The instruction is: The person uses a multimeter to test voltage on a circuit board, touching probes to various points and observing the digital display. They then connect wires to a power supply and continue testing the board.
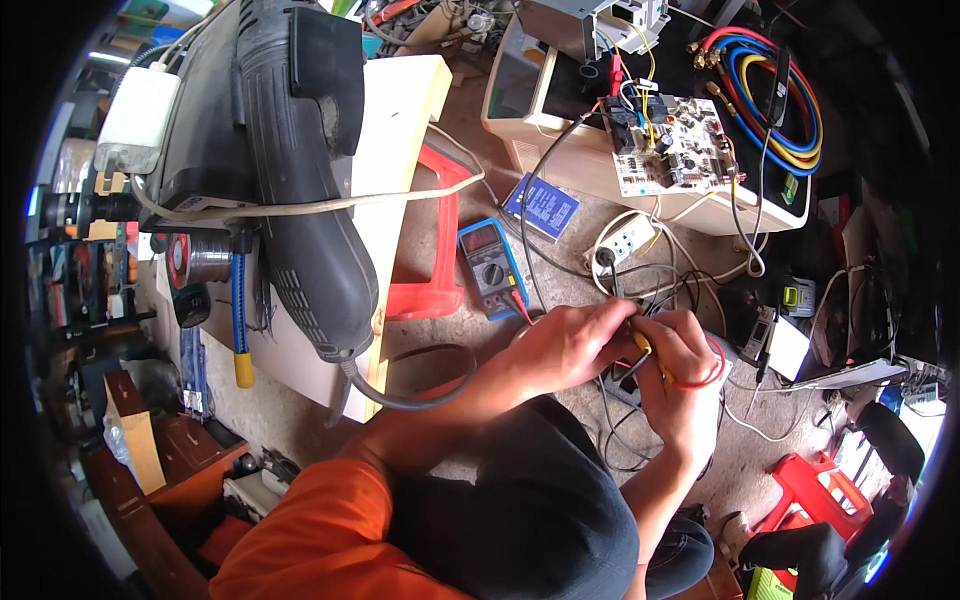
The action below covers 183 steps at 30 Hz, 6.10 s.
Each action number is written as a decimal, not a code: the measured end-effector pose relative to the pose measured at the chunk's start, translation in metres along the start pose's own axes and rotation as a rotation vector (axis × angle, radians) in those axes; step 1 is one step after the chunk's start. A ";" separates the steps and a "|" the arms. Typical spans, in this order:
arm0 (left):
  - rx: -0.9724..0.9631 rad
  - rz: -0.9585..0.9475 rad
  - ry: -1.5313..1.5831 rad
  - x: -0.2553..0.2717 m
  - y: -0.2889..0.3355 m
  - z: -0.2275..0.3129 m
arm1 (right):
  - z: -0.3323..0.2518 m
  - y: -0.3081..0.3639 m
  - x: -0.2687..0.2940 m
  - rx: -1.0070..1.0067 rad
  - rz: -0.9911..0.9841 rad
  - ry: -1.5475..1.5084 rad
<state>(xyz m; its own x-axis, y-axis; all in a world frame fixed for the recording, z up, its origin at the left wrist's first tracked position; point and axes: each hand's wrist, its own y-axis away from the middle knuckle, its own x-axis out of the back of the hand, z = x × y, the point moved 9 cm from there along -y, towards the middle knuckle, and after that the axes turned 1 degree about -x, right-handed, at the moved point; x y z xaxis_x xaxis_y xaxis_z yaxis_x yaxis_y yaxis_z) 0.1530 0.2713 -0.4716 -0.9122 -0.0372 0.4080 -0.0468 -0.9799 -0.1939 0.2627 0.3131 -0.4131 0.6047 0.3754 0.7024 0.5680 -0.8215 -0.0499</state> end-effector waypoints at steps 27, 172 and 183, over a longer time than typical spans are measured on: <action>0.009 0.557 0.233 0.030 -0.032 -0.018 | 0.091 0.008 -0.023 -0.176 0.839 -0.974; 1.016 0.674 -0.441 0.032 0.146 -0.311 | 0.025 0.073 0.088 -0.097 0.400 -0.071; 0.967 0.754 -0.299 0.022 0.159 -0.328 | 0.025 0.072 0.088 -0.112 0.388 -0.072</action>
<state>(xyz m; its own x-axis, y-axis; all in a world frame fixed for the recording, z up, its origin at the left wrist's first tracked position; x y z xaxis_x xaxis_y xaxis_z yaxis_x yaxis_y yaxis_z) -0.0084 0.1789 -0.7864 -0.4489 -0.5669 0.6907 0.8755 -0.4339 0.2129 0.3710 0.2978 -0.3725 0.8021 0.0545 0.5947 0.2282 -0.9482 -0.2209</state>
